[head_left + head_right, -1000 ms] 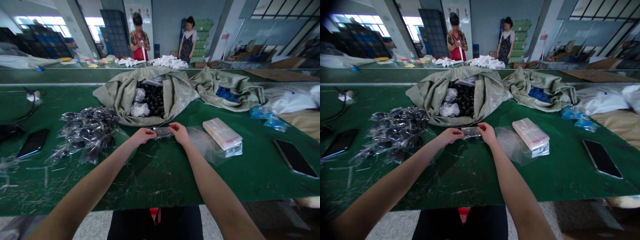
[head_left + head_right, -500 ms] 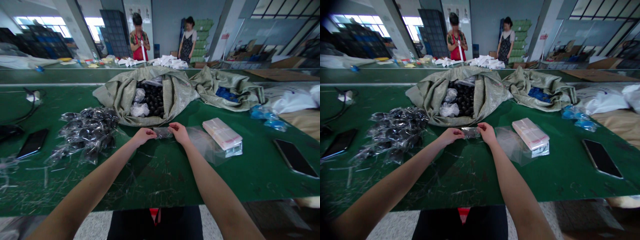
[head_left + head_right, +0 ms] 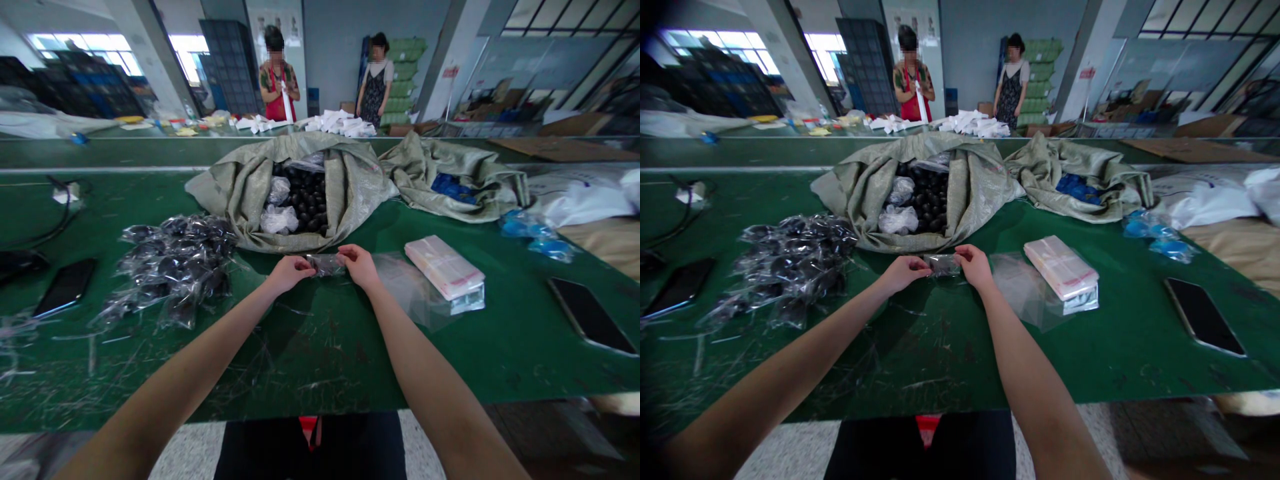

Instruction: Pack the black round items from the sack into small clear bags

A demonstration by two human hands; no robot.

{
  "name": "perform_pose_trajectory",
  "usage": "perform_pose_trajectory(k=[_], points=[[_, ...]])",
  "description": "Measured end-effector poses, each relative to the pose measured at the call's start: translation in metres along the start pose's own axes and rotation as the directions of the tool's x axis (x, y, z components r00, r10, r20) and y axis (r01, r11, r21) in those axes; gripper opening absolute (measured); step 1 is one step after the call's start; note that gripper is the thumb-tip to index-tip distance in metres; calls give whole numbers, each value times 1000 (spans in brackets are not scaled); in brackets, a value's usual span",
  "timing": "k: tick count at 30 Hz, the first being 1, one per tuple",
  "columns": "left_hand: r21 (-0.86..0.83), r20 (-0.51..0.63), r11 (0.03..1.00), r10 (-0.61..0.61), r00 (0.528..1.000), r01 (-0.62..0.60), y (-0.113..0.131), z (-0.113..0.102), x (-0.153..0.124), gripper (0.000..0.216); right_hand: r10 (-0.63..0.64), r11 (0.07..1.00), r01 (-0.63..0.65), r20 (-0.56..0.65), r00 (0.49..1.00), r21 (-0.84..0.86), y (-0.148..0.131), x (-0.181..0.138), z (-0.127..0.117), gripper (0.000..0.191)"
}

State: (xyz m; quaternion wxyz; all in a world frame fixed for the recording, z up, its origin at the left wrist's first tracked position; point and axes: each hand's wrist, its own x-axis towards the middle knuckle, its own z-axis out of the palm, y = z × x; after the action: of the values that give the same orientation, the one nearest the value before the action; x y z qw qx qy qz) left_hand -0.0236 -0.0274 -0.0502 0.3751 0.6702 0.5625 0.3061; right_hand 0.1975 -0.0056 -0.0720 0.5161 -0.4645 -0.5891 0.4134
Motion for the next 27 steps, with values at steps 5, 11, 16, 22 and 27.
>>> perform_pose_trajectory(k=[5, 11, 16, 22, 27], points=[[28, -18, 999, 26, 999, -26, -6, 1, 2, 30, -4, 1000, 4, -3, 1000, -11, -1, 0, 0, 18], [-50, 17, 999, 12, 1000, -11, -6, 5, 4, 24, 54, 998, -54, -29, 998, 11, 0, 2, -2, 22], [-131, 18, 991, -37, 999, 39, -2, 5, 3, 22, 182, 983, -179, 95, 979, -45, -8, -3, -8, 17], [-171, 38, 984, -38, 999, 44, -2, 5, 3, 16, 229, 973, -223, 132, 964, -57, -13, -8, -7, 11], [-217, 25, 968, -120, 992, 123, 1, 2, -1, 19, 208, 977, -212, 89, 974, 37, -15, -8, -3, 15]])
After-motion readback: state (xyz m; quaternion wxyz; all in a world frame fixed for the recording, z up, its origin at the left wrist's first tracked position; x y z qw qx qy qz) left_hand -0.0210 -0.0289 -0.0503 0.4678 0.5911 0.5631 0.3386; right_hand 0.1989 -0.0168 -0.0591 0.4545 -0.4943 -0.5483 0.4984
